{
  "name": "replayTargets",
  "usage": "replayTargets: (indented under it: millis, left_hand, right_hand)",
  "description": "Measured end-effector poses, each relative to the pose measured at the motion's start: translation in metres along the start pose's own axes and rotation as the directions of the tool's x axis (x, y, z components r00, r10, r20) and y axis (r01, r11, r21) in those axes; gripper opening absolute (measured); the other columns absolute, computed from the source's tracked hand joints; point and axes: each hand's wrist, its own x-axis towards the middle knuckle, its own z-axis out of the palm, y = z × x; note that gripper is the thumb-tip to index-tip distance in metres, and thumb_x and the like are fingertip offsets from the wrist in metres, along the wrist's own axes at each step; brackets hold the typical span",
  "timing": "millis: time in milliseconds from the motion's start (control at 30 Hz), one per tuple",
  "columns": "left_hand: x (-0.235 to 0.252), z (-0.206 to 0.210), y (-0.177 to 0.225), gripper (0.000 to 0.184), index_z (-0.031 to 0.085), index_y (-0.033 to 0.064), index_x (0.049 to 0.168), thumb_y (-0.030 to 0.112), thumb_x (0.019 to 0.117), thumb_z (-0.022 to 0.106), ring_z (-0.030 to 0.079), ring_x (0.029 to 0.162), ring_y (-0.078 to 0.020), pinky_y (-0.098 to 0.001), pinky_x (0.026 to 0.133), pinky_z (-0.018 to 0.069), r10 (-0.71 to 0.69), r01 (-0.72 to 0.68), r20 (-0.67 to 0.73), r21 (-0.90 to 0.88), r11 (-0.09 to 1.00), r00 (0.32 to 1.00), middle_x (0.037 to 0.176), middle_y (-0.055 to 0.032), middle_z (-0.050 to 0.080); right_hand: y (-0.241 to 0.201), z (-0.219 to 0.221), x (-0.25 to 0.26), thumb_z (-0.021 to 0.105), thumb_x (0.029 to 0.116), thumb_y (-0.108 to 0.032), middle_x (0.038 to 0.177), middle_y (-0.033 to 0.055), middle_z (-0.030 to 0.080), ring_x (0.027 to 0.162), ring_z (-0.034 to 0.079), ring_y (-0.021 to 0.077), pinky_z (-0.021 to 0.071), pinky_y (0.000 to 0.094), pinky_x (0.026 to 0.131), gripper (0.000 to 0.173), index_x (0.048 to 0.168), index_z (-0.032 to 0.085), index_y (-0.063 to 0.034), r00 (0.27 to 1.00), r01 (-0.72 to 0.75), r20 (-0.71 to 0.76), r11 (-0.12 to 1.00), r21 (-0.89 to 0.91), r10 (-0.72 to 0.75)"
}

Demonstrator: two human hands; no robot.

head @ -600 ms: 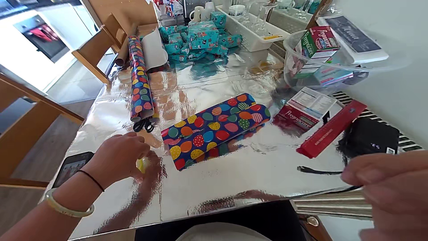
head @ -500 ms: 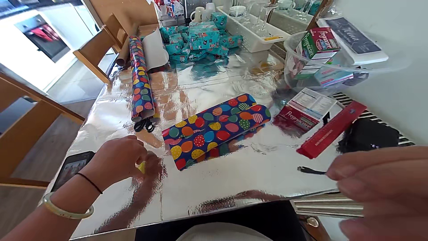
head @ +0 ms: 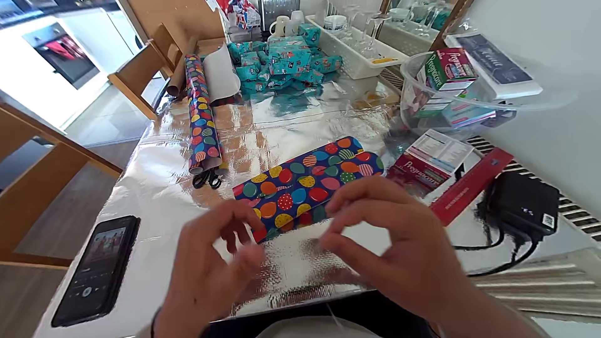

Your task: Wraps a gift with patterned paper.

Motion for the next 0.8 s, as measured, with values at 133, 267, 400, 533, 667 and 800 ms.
replayTargets:
  millis: [133,267,400,533,667,800]
  left_hand:
    - [-0.022,0.019,0.010,0.064,0.072,0.0181,0.097,0.079,0.0854,0.056,0.059,0.064,0.0040,-0.0152,0.051,0.0471,-0.093,0.096,-0.052,0.062,0.993,0.994,0.082,0.0105,0.070]
    - [-0.030,0.013,0.001,0.037,0.074,0.0230,0.087,0.060,0.0863,0.070,0.056,0.053,0.0049,-0.0146,0.044,0.0459,-0.221,0.231,-0.111,0.083,0.969,0.969,0.069,0.0150,0.066]
    - [-0.032,0.010,-0.004,0.032,0.077,0.0237,0.087,0.054,0.0846,0.070,0.055,0.052,0.0057,-0.0141,0.043,0.0443,-0.239,0.248,-0.111,0.079,0.966,0.965,0.068,0.0156,0.066]
    - [-0.032,0.018,-0.009,0.028,0.078,0.0226,0.085,0.050,0.0857,0.071,0.055,0.052,0.0068,-0.0131,0.043,0.0436,-0.235,0.247,-0.121,0.093,0.965,0.964,0.068,0.0154,0.067]
    - [-0.029,0.014,-0.019,0.027,0.078,0.0218,0.085,0.045,0.0935,0.066,0.060,0.054,0.0029,-0.0148,0.047,0.0494,-0.269,0.274,-0.119,0.023,0.962,0.956,0.067,0.0123,0.068]
    - [-0.017,0.002,-0.034,0.024,0.077,0.0200,0.093,0.040,0.0976,0.064,0.069,0.071,-0.0060,-0.0223,0.059,0.0572,-0.336,0.329,-0.055,-0.102,0.939,0.940,0.087,0.0063,0.074]
  right_hand:
    - [0.007,0.026,0.016,0.073,0.0887,-0.035,0.098,-0.0100,0.066,0.092,0.061,0.0000,0.0524,0.0186,0.074,0.014,0.082,0.074,-0.0221,0.999,-0.032,0.019,0.998,-0.056,0.033]
    - [0.016,0.040,0.025,0.072,0.0894,-0.036,0.100,-0.0063,0.068,0.089,0.061,0.0022,0.0497,0.0188,0.070,0.018,0.082,0.075,-0.0199,0.998,-0.051,0.014,0.993,-0.110,0.053]
    - [0.020,0.047,0.026,0.072,0.0881,-0.036,0.101,-0.0063,0.068,0.088,0.060,0.0023,0.0468,0.0181,0.068,0.017,0.081,0.076,-0.0204,0.995,-0.100,0.003,0.985,-0.138,0.101]
    - [0.023,0.048,0.028,0.073,0.0882,-0.036,0.100,-0.0068,0.068,0.089,0.060,0.0016,0.0465,0.0174,0.068,0.017,0.081,0.075,-0.0208,0.991,-0.130,0.003,0.981,-0.141,0.132]
    - [0.030,0.048,0.029,0.073,0.0874,-0.037,0.100,-0.0077,0.069,0.087,0.059,0.0010,0.0461,0.0179,0.068,0.017,0.081,0.075,-0.0216,0.988,-0.150,0.022,0.975,-0.163,0.155]
    - [0.035,0.052,0.035,0.074,0.0890,-0.035,0.101,-0.0059,0.071,0.089,0.066,0.0028,0.0550,0.0210,0.067,0.016,0.084,0.075,-0.0198,0.956,-0.261,0.125,0.963,-0.064,0.267]
